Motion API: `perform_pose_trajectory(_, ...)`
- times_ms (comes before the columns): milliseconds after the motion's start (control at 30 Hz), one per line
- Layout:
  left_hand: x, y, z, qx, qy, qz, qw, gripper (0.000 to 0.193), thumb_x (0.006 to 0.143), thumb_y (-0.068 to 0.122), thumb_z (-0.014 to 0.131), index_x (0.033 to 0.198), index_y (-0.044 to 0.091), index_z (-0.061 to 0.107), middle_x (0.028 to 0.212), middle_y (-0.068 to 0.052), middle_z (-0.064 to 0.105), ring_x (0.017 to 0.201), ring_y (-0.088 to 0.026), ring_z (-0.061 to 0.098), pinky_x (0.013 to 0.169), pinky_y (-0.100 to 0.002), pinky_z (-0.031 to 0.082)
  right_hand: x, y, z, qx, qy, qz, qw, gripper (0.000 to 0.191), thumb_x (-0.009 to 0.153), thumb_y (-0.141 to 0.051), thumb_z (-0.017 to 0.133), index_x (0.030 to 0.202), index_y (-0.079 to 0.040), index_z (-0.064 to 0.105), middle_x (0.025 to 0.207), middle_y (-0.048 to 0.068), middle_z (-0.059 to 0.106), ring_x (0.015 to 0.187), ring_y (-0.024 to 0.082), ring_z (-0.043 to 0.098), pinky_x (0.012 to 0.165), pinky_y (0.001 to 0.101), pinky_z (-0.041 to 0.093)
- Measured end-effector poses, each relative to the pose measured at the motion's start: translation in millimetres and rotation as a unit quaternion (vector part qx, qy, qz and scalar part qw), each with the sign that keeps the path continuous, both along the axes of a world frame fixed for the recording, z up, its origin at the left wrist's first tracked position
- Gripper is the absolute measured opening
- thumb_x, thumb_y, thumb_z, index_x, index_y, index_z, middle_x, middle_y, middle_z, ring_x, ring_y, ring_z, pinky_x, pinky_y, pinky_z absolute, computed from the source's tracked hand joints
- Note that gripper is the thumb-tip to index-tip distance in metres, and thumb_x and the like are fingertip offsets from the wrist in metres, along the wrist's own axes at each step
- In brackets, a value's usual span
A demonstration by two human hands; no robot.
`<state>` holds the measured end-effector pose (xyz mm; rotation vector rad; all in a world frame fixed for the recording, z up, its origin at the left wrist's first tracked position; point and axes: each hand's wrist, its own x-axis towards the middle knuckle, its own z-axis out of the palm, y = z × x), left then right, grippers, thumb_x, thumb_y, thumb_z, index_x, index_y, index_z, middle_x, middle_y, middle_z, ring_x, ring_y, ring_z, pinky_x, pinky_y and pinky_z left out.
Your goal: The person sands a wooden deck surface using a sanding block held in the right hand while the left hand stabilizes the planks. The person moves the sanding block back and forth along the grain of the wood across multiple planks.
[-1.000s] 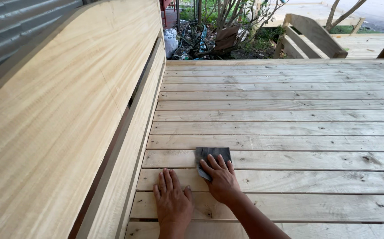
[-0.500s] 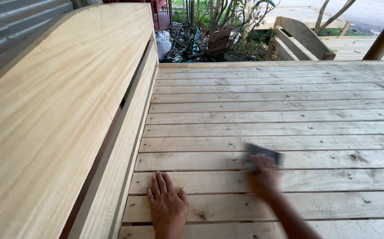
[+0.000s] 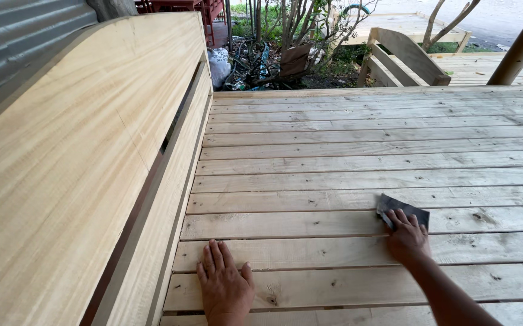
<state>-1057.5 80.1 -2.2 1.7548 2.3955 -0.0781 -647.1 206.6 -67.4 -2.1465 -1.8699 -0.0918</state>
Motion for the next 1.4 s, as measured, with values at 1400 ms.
perform_pose_trajectory(1400, 1.0, -3.9, 11.1, -0.023, -0.007, -0.014, 1.000, 0.087, 0.102, 0.058, 0.030, 0.162, 0.002, 0.002, 0.171, -0.015, -0.002, 0.158, -0.028, -0.002, 0.126, -0.046, 0.004, 36.7, -8.9, 18.5, 0.005, 0.002, -0.029, 1.000, 0.048, 0.099, -0.026, 0.052, 0.147, -0.017, 0.049, 0.146, 0.009, 0.052, 0.131, 0.033, 0.047, 0.107, 0.0508, 0.043)
